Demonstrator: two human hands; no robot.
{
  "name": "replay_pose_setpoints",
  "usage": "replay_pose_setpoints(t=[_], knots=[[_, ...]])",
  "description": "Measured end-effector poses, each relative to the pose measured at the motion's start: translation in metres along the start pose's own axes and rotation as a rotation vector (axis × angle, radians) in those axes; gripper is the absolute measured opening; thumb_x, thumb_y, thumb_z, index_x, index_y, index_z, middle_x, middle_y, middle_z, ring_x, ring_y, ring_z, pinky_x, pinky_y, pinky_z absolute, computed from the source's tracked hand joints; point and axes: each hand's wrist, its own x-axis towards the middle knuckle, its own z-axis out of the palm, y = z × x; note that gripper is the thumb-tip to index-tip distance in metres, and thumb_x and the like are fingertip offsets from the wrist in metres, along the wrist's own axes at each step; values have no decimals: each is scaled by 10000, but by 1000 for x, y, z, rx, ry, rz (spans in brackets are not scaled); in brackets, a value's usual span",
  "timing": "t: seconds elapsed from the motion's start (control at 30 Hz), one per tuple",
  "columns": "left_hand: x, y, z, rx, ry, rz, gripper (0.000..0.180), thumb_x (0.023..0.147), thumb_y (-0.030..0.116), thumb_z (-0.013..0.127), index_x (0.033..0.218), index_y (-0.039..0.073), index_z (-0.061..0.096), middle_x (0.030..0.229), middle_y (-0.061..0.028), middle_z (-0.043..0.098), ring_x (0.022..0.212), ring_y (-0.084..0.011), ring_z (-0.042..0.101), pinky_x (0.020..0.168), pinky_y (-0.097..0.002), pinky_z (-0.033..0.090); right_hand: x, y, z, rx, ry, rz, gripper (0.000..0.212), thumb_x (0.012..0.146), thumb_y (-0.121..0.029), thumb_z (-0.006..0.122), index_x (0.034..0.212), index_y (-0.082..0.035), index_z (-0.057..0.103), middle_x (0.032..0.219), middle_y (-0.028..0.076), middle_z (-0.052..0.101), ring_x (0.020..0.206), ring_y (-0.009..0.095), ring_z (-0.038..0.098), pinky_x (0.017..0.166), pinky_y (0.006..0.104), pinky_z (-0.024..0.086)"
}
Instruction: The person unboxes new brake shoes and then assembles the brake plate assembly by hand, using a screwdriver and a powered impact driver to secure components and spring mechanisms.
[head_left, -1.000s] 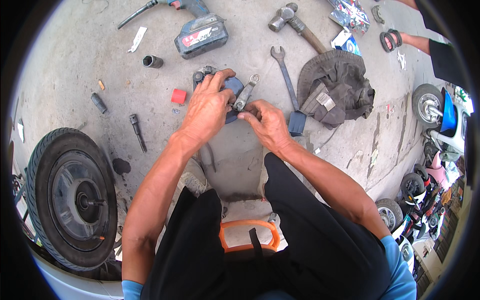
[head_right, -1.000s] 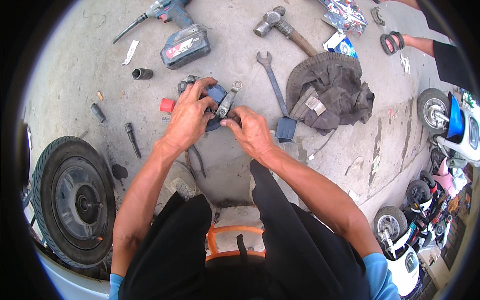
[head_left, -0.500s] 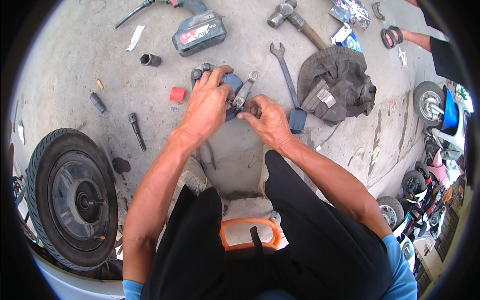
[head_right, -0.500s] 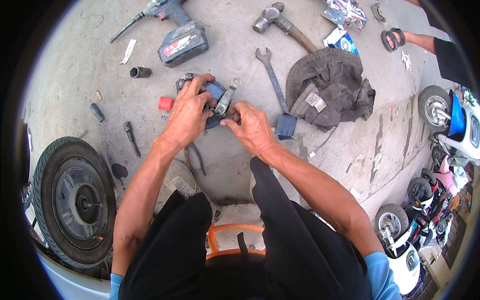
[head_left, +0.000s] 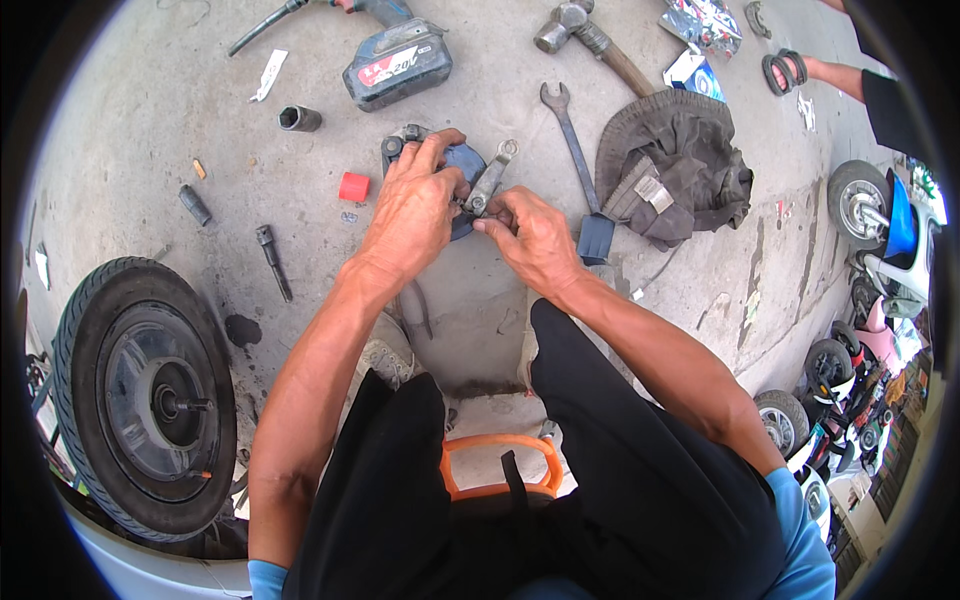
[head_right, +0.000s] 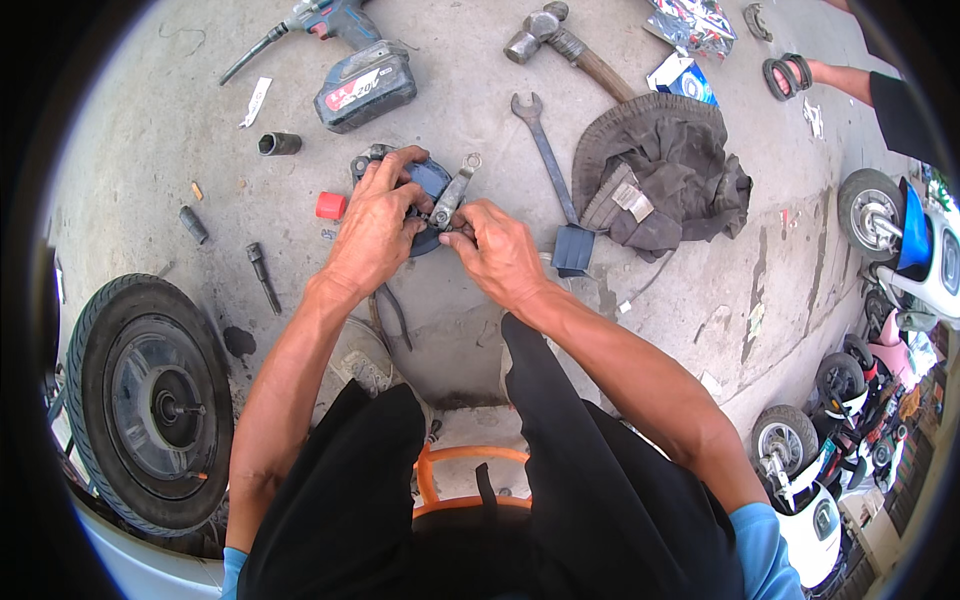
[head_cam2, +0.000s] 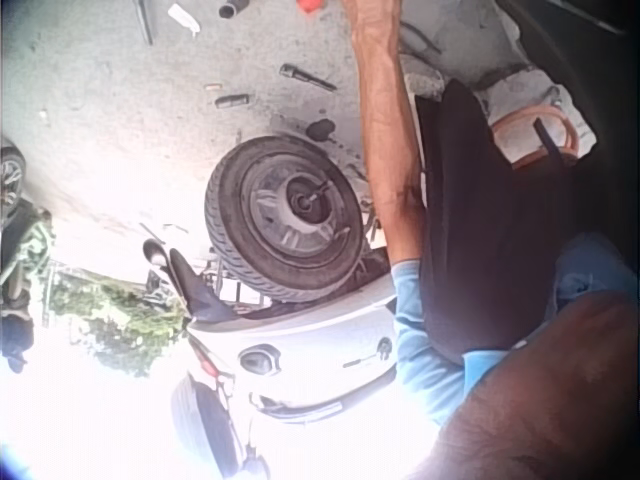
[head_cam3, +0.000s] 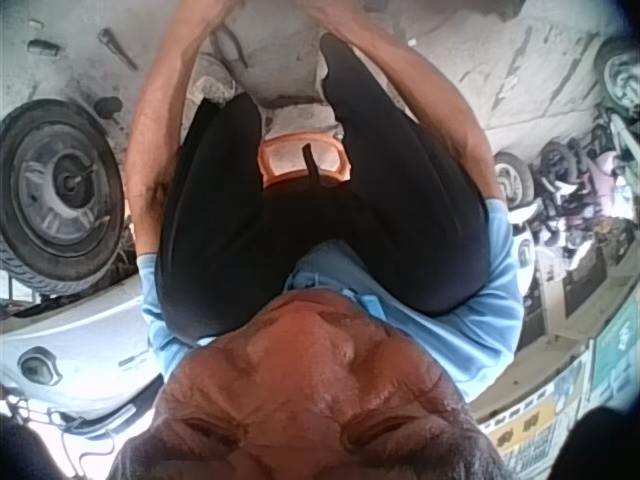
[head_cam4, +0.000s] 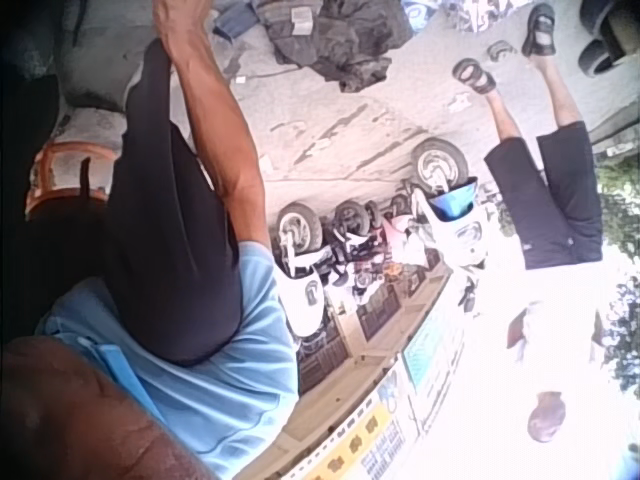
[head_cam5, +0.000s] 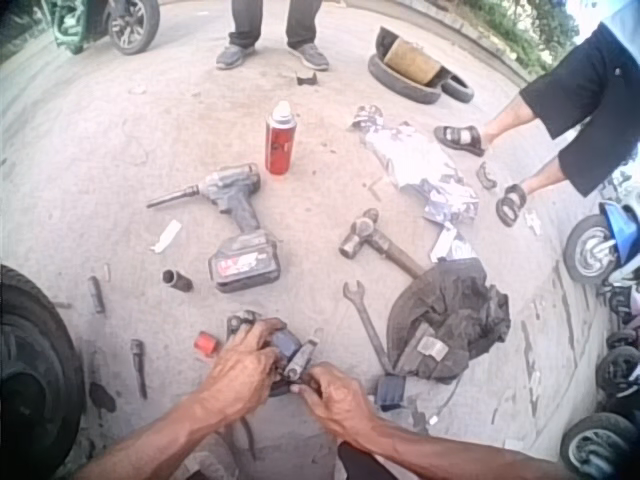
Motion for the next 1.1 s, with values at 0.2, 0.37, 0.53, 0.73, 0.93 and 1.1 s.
replay_pose_setpoints(t=[0.2,0.37,0.53,0.73,0.93,1.1], knots=[[0,1,-1,-16,-4,-1,209,729,-77,745,924,-23,693,1432,-107,509,1209,-318,536,1059,-431,465,1,10,2,-51,-17,-97,232,877,-150,778,955,11,630,891,162,665,767,352,676,680,436,525],[-3,-2,0,-11,17,14,217,727,-74,745,933,-24,699,1425,-107,511,1203,-320,537,1053,-430,470,2,-7,-3,1,-56,121,185,906,-136,750,926,31,673,854,171,673,757,343,671,686,416,518],[-2,-2,1,-20,28,28,215,731,-69,747,936,-22,701,1424,-108,513,1193,-321,542,1049,-431,474,1,8,2,-36,-14,-52,189,923,-151,737,924,29,679,848,173,669,762,359,669,689,425,515],[-7,1,-4,14,16,53,222,756,-49,748,972,-16,707,1443,-115,511,1242,-334,538,1056,-435,478,1,10,1,-56,-52,-71,217,961,-220,685,934,-7,653,876,184,654,803,409,654,698,477,511],[-6,-3,-5,74,6,118,245,772,-25,742,1015,-10,718,1466,-115,503,1277,-349,528,1076,-447,468,0,8,0,-35,-31,-76,217,939,-199,720,941,4,642,892,183,660,777,393,662,691,459,521],[-4,-1,-4,98,-5,113,227,771,-30,739,996,-12,708,1478,-111,492,1248,-350,546,1065,-444,475,1,1,-4,22,-58,54,248,885,-161,781,960,7,614,919,158,677,764,350,675,680,417,532]])
